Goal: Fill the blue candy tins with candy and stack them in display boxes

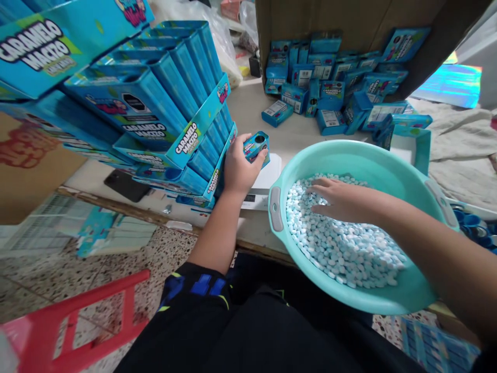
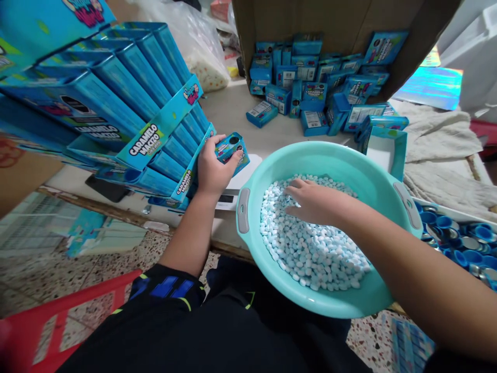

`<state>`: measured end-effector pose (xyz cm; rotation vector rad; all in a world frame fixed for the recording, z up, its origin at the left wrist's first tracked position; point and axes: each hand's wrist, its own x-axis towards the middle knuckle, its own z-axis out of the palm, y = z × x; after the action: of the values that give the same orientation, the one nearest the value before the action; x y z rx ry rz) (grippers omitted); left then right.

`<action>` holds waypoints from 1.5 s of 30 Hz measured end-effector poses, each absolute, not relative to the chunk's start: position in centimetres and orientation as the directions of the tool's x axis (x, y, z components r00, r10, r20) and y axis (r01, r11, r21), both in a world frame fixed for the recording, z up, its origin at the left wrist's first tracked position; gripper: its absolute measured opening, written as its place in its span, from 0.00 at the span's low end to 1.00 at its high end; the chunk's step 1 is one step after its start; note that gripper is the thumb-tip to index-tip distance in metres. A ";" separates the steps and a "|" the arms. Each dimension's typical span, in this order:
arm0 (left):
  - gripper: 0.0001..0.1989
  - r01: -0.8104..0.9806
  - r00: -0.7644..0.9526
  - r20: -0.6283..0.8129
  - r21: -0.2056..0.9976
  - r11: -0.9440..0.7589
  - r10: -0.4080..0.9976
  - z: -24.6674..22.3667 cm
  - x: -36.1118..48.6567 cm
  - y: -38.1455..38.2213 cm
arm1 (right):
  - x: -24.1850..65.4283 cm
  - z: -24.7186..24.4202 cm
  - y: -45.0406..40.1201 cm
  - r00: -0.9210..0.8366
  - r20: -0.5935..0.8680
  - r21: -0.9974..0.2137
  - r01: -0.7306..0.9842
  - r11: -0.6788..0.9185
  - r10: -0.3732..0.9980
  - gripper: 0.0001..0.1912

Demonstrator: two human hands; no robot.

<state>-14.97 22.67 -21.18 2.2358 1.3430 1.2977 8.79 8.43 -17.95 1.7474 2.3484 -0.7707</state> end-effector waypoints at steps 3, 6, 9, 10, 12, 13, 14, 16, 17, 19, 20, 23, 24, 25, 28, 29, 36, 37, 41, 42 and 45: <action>0.22 0.606 0.203 0.570 0.566 -0.559 0.796 -20.6 -15.2 22.3 | 8.7 -18.0 8.4 -0.330 -0.392 -0.321 0.924 0.209 0.859 0.27; 0.17 0.611 0.234 0.563 0.549 -0.570 0.793 -20.0 -15.5 21.8 | 8.5 -17.8 8.5 -0.318 -0.404 -0.296 0.933 0.206 0.858 0.28; 0.16 0.594 0.239 0.579 0.547 -0.589 0.779 -19.4 -15.7 21.3 | 8.3 -17.6 8.6 -0.303 -0.424 -0.267 0.942 0.203 0.853 0.30; 0.16 0.586 0.234 0.594 0.546 -0.599 0.770 -19.2 -15.8 21.0 | 8.2 -17.6 8.6 -0.301 -0.438 -0.264 0.944 0.199 0.847 0.31; 0.19 0.565 0.220 0.618 0.550 -0.615 0.755 -18.8 -16.0 20.5 | 8.1 -17.5 8.6 -0.304 -0.461 -0.270 0.943 0.195 0.834 0.32; 0.20 0.555 0.208 0.623 0.559 -0.616 0.754 -18.6 -16.1 20.2 | 8.0 -17.5 8.6 -0.307 -0.468 -0.275 0.942 0.193 0.829 0.31; 0.21 0.549 0.191 0.624 0.572 -0.609 0.758 -18.4 -16.3 19.9 | 8.0 -17.5 8.6 -0.309 -0.469 -0.280 0.941 0.192 0.827 0.30; 0.24 0.553 0.142 0.617 0.599 -0.579 0.774 -18.2 -16.5 19.4 | 8.0 -17.6 8.6 -0.309 -0.468 -0.288 0.939 0.188 0.828 0.26; 0.25 0.558 0.116 0.615 0.609 -0.563 0.780 -18.1 -16.6 19.2 | 8.1 -17.7 8.6 -0.306 -0.471 -0.292 0.939 0.181 0.827 0.24; 0.25 0.556 0.073 0.623 0.623 -0.550 0.779 -18.0 -16.8 19.0 | 8.2 -18.0 8.6 -0.297 -0.480 -0.295 0.941 0.167 0.825 0.21; 0.25 0.546 0.059 0.631 0.628 -0.554 0.773 -18.0 -16.9 19.0 | 8.4 -18.2 8.7 -0.299 -0.482 -0.299 0.940 0.166 0.823 0.19; 0.26 0.514 0.035 0.651 0.639 -0.572 0.758 -18.1 -17.0 19.1 | 8.7 -18.7 8.7 -0.317 -0.471 -0.321 0.931 0.175 0.823 0.16; 0.26 0.505 0.032 0.655 0.642 -0.578 0.755 -18.2 -17.0 19.1 | 8.7 -18.9 8.7 -0.321 -0.468 -0.329 0.928 0.175 0.824 0.15; 0.27 0.493 0.030 0.658 0.645 -0.584 0.752 -18.2 -17.0 19.2 | 8.8 -19.0 8.7 -0.323 -0.468 -0.336 0.926 0.173 0.823 0.14; 0.27 0.466 0.023 0.665 0.654 -0.596 0.747 -18.4 -17.0 19.3 | 8.8 -19.1 8.8 -0.336 -0.472 -0.354 0.919 0.174 0.815 0.11; 0.27 0.467 0.023 0.661 0.656 -0.593 0.750 -18.4 -17.0 19.3 | 8.7 -19.0 8.8 -0.341 -0.475 -0.359 0.917 0.175 0.811 0.09; 0.27 0.433 0.042 0.634 0.685 -0.587 0.772 -18.3 -17.1 19.1 | 8.7 -19.1 8.9 -0.332 -0.489 -0.362 0.918 0.159 0.807 0.03; 0.26 0.436 0.047 0.631 0.685 -0.584 0.774 -18.2 -17.1 19.0 | 8.7 -19.1 8.9 -0.332 -0.486 -0.364 0.918 0.159 0.809 0.03; 0.22 0.496 0.110 0.614 0.647 -0.579 0.781 -17.9 -17.2 18.8 | 8.5 -18.7 9.0 -0.283 -0.526 -0.328 0.938 0.116 0.802 0.07; 0.21 0.502 0.125 0.613 0.639 -0.582 0.780 -17.8 -17.2 18.8 | 8.4 -18.4 9.0 -0.261 -0.551 -0.315 0.945 0.092 0.792 0.09; 0.18 0.507 0.161 0.591 0.637 -0.580 0.790 -17.6 -17.3 19.1 | 8.2 -17.5 9.0 -0.230 -0.619 -0.303 0.952 0.042 0.751 0.15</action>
<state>-17.26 19.05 -17.61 2.1515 1.2484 1.3832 8.25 9.03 -17.46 1.7336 2.0323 -0.9790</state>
